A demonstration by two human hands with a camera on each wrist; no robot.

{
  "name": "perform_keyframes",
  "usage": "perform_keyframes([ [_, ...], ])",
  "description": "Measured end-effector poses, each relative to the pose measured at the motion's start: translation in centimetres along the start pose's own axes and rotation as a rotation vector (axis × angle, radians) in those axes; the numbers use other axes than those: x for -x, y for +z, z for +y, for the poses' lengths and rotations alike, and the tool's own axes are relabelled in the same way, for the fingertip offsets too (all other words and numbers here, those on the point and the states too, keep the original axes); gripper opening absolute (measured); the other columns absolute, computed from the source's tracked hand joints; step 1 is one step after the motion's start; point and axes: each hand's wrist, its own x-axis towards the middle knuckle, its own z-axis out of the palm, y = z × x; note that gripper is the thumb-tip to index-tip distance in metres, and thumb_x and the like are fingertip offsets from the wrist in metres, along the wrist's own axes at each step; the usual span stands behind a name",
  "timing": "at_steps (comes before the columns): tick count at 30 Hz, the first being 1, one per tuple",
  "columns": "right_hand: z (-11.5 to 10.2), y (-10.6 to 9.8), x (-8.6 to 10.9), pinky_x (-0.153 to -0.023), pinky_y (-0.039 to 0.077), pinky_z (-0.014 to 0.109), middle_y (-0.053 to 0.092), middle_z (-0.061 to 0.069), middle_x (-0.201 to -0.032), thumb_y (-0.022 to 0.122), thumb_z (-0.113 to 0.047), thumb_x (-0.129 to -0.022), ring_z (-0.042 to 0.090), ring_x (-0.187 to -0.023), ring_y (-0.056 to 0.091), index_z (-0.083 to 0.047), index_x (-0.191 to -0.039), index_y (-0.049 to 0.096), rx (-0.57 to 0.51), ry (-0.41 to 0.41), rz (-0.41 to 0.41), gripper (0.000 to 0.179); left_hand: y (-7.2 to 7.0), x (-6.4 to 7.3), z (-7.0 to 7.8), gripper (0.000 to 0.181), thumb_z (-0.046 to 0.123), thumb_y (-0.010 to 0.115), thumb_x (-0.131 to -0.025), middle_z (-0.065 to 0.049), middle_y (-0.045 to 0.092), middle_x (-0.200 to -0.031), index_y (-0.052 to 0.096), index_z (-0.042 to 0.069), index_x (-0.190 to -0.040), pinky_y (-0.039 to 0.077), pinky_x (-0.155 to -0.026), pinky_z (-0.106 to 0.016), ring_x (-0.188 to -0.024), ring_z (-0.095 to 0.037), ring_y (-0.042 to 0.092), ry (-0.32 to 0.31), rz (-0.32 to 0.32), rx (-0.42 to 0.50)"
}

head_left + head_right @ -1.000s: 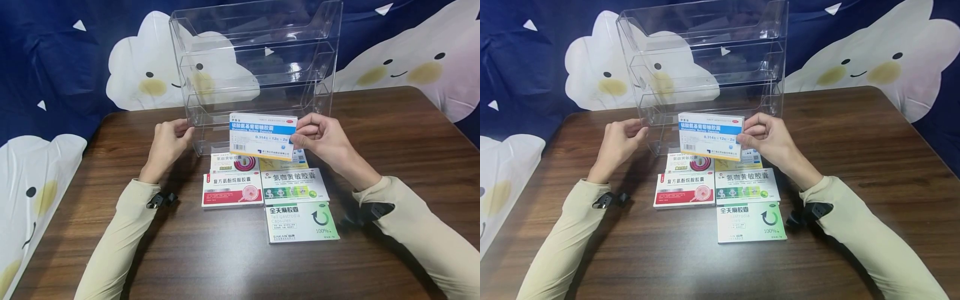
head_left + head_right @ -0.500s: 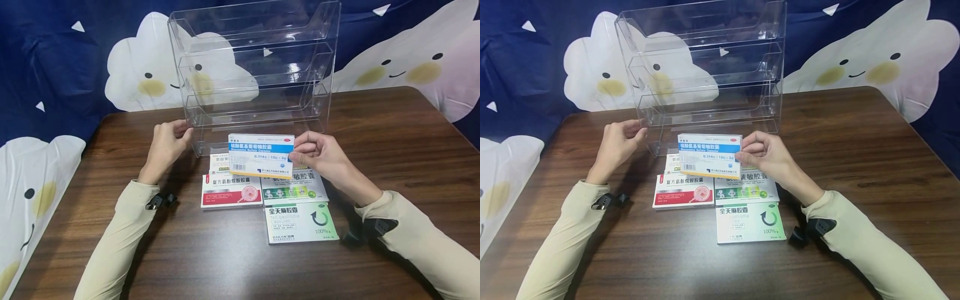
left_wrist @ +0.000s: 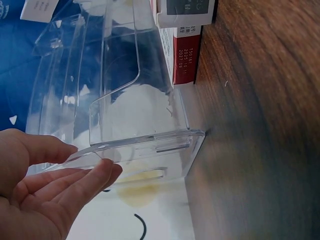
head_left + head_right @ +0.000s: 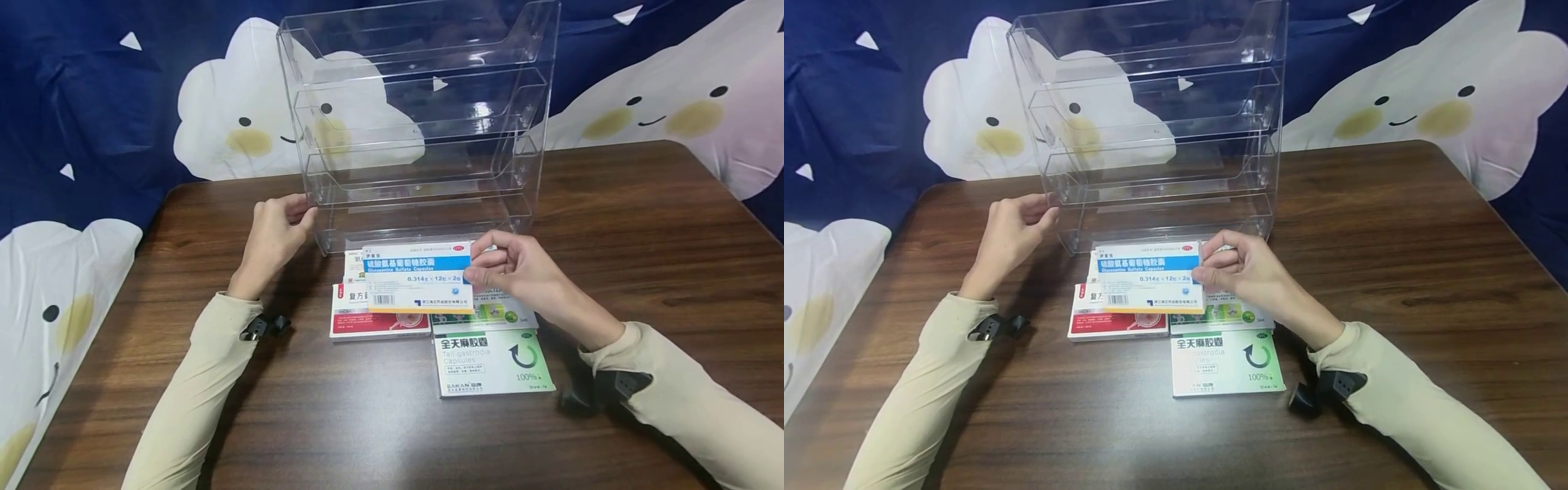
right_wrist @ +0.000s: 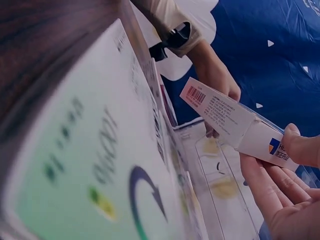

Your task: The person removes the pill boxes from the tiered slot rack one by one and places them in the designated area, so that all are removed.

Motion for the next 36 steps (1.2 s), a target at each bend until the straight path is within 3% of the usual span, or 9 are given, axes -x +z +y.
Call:
perform_keyframes([
  [8,0.4,1.5,0.2,-0.073,0.058,0.031,0.072,0.016,-0.098,0.068,-0.001,-0.087,0.022,-0.081,0.072,0.005,-0.109,0.053,-0.061,0.036,-0.087,0.027,-0.1,-0.1,0.0,0.029,0.006,0.060,-0.092,-0.025,0.068,-0.106,0.064,-0.012,-0.115,0.054,-0.086,-0.041,-0.100,-0.032,0.068,0.023,0.014,-0.011],
  [15,0.4,2.4,0.9,-0.067,0.055,0.023,0.072,0.012,-0.095,0.070,-0.008,-0.088,0.020,-0.079,0.069,0.003,-0.107,0.055,-0.025,0.023,-0.151,0.027,-0.1,-0.1,0.1,0.029,0.005,0.061,-0.091,-0.025,0.068,-0.105,0.064,-0.012,-0.114,0.055,-0.085,-0.041,-0.099,-0.031,0.068,0.023,0.012,-0.005],
  [22,0.4,3.8,1.5,-0.077,0.058,0.035,0.068,0.015,-0.094,0.071,-0.008,-0.086,0.022,-0.082,0.069,0.005,-0.107,0.053,-0.151,0.044,-0.223,0.030,0.0,-0.1,-0.1,0.027,0.006,0.061,-0.092,-0.024,0.069,-0.104,0.065,-0.011,-0.113,0.055,-0.084,-0.041,-0.099,-0.030,0.068,0.025,0.013,-0.014],
  [36,0.7,5.9,2.8,-0.077,0.056,0.029,0.070,0.005,-0.090,0.075,-0.018,-0.084,0.022,-0.083,0.069,-0.001,-0.105,0.055,-0.026,-0.019,-0.248,0.033,0.0,-0.1,-0.1,0.028,0.006,0.061,-0.092,-0.024,0.069,-0.104,0.066,-0.010,-0.113,0.054,-0.086,-0.041,-0.100,-0.030,0.068,0.027,0.016,-0.021],
])
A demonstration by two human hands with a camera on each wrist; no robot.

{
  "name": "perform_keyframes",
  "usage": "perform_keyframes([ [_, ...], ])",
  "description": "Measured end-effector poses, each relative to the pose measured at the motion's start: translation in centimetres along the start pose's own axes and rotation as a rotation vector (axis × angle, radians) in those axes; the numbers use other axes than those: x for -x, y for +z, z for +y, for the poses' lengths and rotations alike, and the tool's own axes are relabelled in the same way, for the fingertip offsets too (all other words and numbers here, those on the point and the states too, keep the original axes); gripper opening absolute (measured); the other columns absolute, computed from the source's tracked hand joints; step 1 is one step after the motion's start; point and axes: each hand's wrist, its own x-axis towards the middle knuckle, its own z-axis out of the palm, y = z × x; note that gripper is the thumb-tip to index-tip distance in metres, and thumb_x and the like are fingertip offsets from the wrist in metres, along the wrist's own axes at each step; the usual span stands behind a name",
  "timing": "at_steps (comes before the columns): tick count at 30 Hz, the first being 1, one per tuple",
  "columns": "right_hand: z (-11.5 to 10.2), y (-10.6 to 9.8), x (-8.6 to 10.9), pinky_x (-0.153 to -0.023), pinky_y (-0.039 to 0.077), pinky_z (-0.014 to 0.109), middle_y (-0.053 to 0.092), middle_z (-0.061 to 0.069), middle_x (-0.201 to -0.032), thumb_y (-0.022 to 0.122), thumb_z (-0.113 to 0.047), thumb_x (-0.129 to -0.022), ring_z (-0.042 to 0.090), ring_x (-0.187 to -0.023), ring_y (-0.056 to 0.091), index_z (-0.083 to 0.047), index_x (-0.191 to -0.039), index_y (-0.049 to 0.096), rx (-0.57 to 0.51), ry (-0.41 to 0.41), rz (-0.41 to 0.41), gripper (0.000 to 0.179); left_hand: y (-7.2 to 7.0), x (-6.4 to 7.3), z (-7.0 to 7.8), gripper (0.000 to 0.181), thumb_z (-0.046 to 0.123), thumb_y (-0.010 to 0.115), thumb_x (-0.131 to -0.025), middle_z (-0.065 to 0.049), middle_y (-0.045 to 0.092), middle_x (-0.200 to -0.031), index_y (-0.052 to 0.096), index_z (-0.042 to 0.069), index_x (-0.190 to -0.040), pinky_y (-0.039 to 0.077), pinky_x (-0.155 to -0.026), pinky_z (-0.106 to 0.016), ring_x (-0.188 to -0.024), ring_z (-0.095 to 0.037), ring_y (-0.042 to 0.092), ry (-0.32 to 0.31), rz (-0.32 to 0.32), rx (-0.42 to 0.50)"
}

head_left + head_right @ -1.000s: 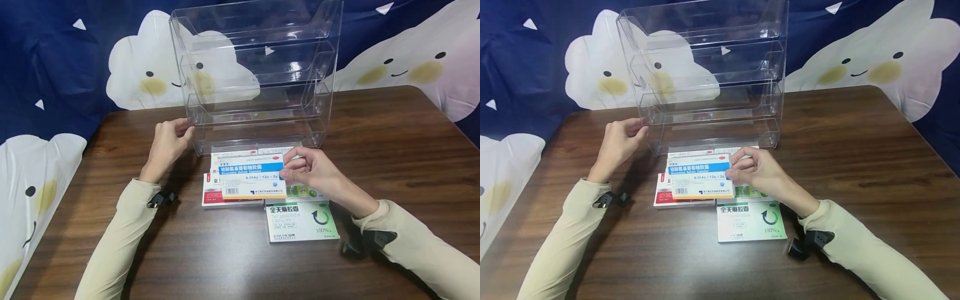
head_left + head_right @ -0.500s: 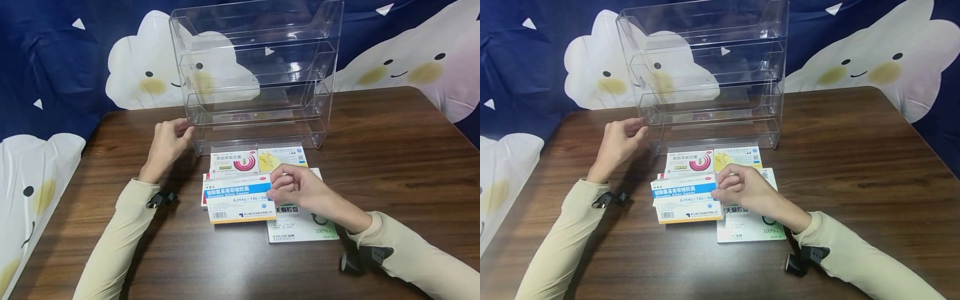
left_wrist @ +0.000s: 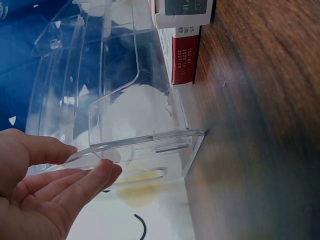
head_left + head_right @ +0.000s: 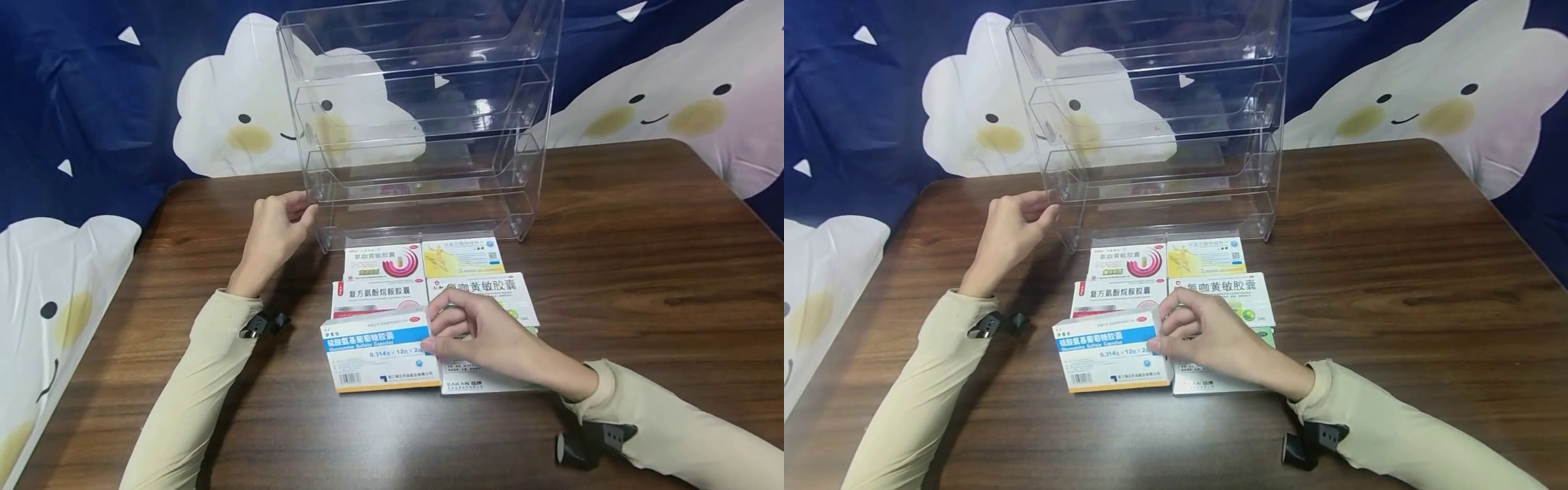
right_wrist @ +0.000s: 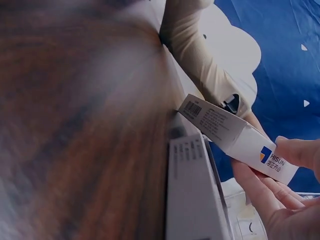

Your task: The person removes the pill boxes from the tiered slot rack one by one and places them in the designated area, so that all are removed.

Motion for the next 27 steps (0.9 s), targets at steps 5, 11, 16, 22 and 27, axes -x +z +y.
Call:
perform_keyframes([
  [5,0.1,0.5,0.2,-0.071,0.056,0.028,0.069,0.006,-0.088,0.075,-0.019,-0.085,0.020,-0.076,0.067,0.000,-0.106,0.055,-0.010,0.010,-0.016,0.035,0.0,0.0,0.0,0.028,0.007,0.061,-0.092,-0.024,0.069,-0.104,0.066,-0.010,-0.113,0.054,-0.086,-0.041,-0.100,-0.030,0.068,-0.004,0.000,-0.005],
  [11,-0.1,1.0,0.3,-0.066,0.059,0.036,0.071,0.010,-0.085,0.075,-0.017,-0.084,0.025,-0.073,0.071,0.003,-0.120,0.050,-0.116,0.082,-0.069,0.048,0.0,0.0,-0.1,0.028,0.007,0.061,-0.092,-0.024,0.069,-0.104,0.066,-0.010,-0.113,0.054,-0.087,-0.041,-0.100,-0.030,0.068,0.003,0.006,-0.009],
  [16,0.0,1.3,0.5,-0.056,0.058,0.040,0.070,0.010,-0.075,0.073,-0.019,-0.087,0.029,-0.060,0.069,-0.001,-0.132,0.042,-0.103,0.048,-0.114,0.057,0.0,-0.1,-0.1,0.028,0.006,0.061,-0.092,-0.024,0.068,-0.105,0.066,-0.010,-0.113,0.054,-0.087,-0.042,-0.100,-0.031,0.068,-0.001,0.004,-0.006],
  [22,-0.1,1.4,0.9,-0.040,0.044,0.023,0.055,-0.006,-0.057,0.073,-0.025,-0.086,0.007,-0.042,0.051,-0.008,-0.120,0.055,0.199,-0.107,-0.082,0.041,0.1,-0.1,0.0,0.028,0.007,0.061,-0.092,-0.024,0.069,-0.104,0.066,-0.010,-0.113,0.054,-0.087,-0.042,-0.100,-0.031,0.068,0.000,0.002,-0.010],
  [27,-0.7,3.2,1.8,-0.070,0.053,0.021,0.063,-0.007,-0.089,0.073,-0.026,-0.085,0.003,-0.078,0.059,-0.010,-0.108,0.065,0.682,-0.491,-0.055,0.030,0.0,-0.1,0.0,0.028,0.007,0.061,-0.091,-0.024,0.069,-0.103,0.066,-0.010,-0.113,0.054,-0.087,-0.041,-0.100,-0.030,0.068,0.006,0.004,-0.010],
])
